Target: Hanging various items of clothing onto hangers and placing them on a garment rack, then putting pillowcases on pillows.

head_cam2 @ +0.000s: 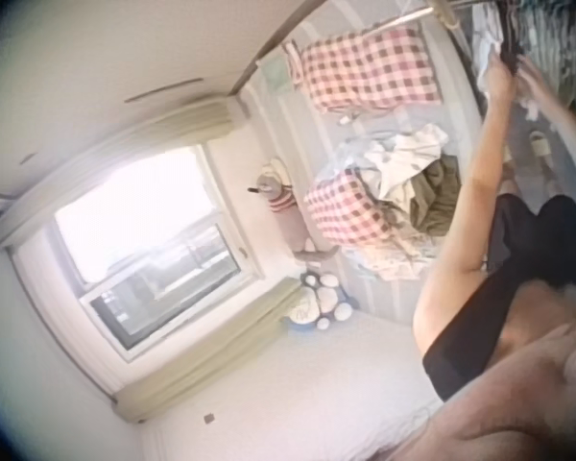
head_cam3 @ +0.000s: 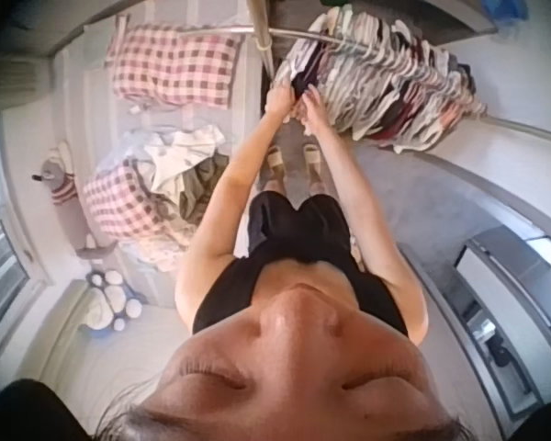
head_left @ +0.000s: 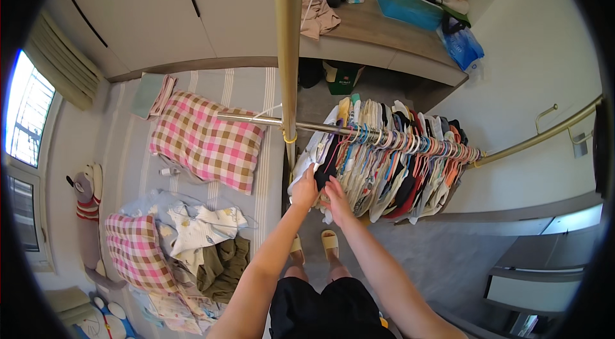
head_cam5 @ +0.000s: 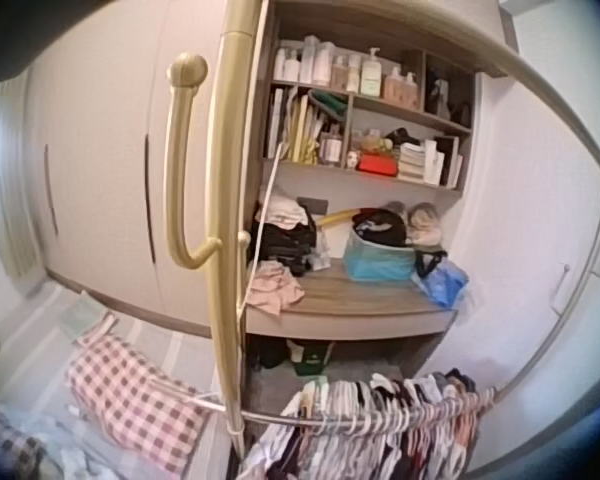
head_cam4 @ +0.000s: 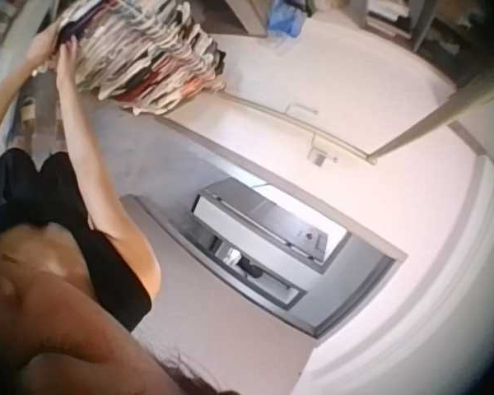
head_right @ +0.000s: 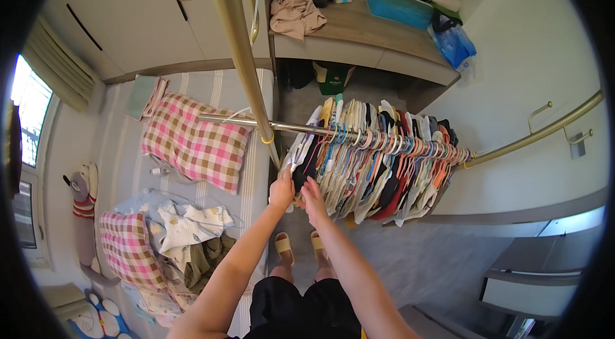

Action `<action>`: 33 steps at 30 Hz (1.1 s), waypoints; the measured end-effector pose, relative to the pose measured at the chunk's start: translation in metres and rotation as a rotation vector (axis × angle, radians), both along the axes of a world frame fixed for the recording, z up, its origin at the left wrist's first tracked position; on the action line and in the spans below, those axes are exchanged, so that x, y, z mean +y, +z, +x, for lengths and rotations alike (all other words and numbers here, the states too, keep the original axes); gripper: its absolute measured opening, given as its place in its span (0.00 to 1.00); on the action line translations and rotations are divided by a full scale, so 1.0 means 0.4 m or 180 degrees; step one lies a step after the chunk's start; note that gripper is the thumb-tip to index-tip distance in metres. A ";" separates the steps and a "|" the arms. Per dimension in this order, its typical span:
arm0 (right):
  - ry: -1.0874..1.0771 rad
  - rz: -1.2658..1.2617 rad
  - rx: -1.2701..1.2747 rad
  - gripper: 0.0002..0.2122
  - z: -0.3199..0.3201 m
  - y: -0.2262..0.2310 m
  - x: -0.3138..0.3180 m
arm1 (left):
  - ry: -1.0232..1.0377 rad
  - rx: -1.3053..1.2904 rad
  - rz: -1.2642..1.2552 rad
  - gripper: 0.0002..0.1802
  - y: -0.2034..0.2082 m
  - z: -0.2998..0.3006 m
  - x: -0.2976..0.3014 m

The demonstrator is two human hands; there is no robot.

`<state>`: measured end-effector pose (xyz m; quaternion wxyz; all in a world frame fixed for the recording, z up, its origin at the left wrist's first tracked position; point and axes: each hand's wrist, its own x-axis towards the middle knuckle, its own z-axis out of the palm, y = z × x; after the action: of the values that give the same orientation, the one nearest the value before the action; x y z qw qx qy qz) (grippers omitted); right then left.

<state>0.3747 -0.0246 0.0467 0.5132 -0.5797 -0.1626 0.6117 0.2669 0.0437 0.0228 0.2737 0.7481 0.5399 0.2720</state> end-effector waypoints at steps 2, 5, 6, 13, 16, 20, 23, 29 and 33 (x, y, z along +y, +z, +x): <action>0.0097 -0.0045 0.0061 0.23 0.006 -0.023 -0.022 | -0.0064 0.0383 -0.0027 0.30 -0.048 -0.003 0.012; 0.0071 -0.0352 0.0093 0.22 0.045 -0.100 -0.061 | -0.0074 0.0380 -0.0707 0.28 -0.103 0.044 0.029; 0.0169 -0.0340 0.0067 0.20 0.028 -0.083 -0.069 | -0.0044 0.0249 -0.0941 0.26 -0.128 0.028 0.010; 0.1125 -0.0466 -0.0085 0.11 -0.053 -0.196 -0.109 | 0.1233 -0.1101 -0.0131 0.14 -0.195 -0.049 -0.252; 0.1872 -0.0642 -0.0160 0.10 -0.160 -0.249 -0.159 | 0.2022 -0.1305 -0.0319 0.12 -0.237 -0.184 -0.423; 0.2956 -0.0897 -0.0206 0.08 -0.357 -0.282 -0.242 | 0.2927 -0.1068 -0.0574 0.11 -0.327 -0.383 -0.664; 0.3486 -0.0975 -0.0352 0.08 -0.513 -0.320 -0.315 | 0.3570 -0.0876 -0.0556 0.11 -0.388 -0.541 -0.822; 0.3700 -0.0657 -0.0967 0.10 -0.678 -0.604 -0.325 | 0.4220 0.0187 -0.0565 0.11 -0.443 -0.743 -0.926; 0.3826 0.0718 -0.1977 0.11 -0.808 -0.710 -0.363 | 0.3914 -0.0260 -0.0621 0.11 -0.504 -0.838 -1.031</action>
<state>0.0515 -0.1698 -0.2372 0.0714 -0.4804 -0.6584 0.5750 -0.0683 -0.3685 -0.1788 0.1545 0.2609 0.8833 0.3577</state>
